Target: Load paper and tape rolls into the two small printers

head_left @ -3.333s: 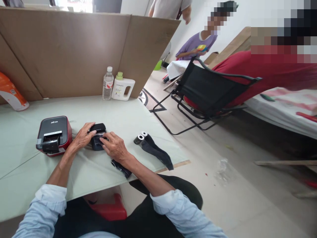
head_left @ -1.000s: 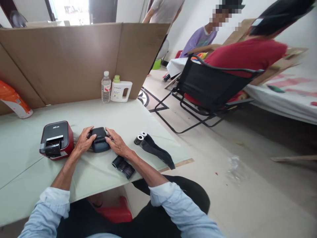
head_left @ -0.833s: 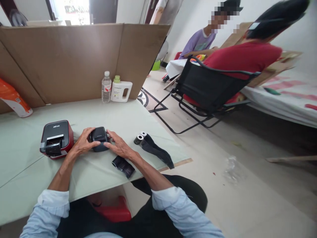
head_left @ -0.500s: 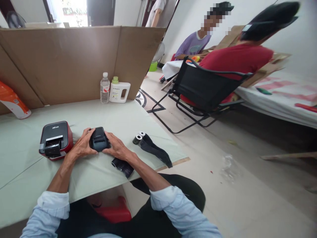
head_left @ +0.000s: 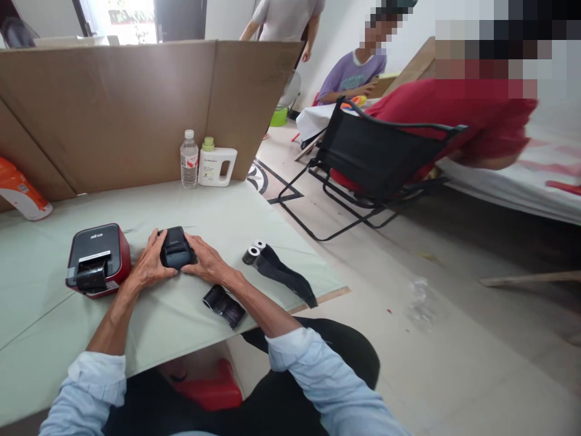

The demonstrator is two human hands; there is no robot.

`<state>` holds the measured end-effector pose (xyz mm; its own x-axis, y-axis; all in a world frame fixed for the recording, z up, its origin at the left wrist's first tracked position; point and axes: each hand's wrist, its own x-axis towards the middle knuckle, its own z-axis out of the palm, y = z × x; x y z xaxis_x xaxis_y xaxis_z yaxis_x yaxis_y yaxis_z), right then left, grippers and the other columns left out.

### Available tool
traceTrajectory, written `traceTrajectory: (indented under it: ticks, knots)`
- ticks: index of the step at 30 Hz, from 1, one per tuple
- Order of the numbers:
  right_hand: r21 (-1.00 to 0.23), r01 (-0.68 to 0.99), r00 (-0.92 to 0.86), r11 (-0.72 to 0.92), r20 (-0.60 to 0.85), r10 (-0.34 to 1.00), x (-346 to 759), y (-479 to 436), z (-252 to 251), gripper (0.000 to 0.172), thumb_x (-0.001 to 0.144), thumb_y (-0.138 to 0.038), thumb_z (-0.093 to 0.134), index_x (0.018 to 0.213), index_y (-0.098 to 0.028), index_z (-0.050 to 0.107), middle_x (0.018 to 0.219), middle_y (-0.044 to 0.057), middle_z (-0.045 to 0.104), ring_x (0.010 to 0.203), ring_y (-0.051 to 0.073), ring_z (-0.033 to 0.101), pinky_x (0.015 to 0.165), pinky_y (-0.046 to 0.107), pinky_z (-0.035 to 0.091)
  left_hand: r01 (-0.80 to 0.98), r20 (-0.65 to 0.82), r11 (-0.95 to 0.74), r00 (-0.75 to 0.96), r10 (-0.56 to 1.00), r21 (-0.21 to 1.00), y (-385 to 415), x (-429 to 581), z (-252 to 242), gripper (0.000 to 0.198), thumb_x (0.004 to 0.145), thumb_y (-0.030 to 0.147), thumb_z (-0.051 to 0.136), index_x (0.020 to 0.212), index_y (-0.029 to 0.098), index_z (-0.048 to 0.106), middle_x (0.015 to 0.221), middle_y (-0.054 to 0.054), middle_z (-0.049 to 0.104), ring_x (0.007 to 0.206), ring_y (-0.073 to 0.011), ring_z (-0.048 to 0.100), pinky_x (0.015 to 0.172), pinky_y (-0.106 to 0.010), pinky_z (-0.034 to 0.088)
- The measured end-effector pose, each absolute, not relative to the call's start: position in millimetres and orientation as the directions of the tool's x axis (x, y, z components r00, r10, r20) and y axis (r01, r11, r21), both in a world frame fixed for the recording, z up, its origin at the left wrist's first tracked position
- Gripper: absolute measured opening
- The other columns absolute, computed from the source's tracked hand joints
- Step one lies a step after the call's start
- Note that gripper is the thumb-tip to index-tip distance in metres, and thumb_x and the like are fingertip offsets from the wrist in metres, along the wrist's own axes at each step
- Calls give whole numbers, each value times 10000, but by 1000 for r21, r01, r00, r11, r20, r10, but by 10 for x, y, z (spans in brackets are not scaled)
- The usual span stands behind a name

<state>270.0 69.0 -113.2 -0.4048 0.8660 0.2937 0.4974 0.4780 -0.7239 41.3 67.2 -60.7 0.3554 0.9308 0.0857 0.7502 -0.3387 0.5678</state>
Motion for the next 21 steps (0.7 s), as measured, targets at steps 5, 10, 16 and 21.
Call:
traceTrajectory:
  ticks: [5, 10, 16, 21]
  knots:
    - [-734, 480, -402, 480, 302, 865, 2707, 667, -1106, 1038, 812, -280, 815, 1677, -267, 241, 1585, 152, 447, 1457, 332, 470, 1218, 509, 407, 735, 137, -376, 366, 921, 564, 706, 417, -630, 1191, 604, 365, 876, 1633, 170, 309, 1715, -239, 235, 1561, -445, 340, 1253, -586, 344]
    - [-752, 470, -372, 462, 306, 877, 2858, 655, -1046, 1018, 814, -276, 797, 1675, -276, 255, 1604, 142, 431, 1468, 335, 460, 1217, 507, 411, 686, 204, -449, 411, 888, 573, 798, 518, -690, 1178, 610, 383, 890, 1631, 206, 331, 1716, -213, 253, 1578, -445, 305, 1253, -596, 344]
    - [-720, 522, -362, 458, 299, 883, 2934, 651, -1083, 1020, 802, -271, 827, 1665, -263, 284, 1609, 154, 431, 1475, 335, 458, 1211, 496, 426, 698, 172, -433, 414, 894, 570, 796, 595, -705, 1140, 639, 412, 881, 1626, 198, 351, 1722, -216, 237, 1571, -450, 317, 1258, -593, 339]
    - [-674, 573, -366, 466, 299, 881, 2929, 651, -1098, 992, 822, -299, 835, 1656, -252, 301, 1592, 168, 451, 1462, 357, 463, 1196, 539, 435, 703, 170, -448, 431, 886, 553, 793, 579, -703, 1136, 645, 428, 885, 1623, 190, 359, 1720, -223, 237, 1572, -452, 314, 1255, -608, 333]
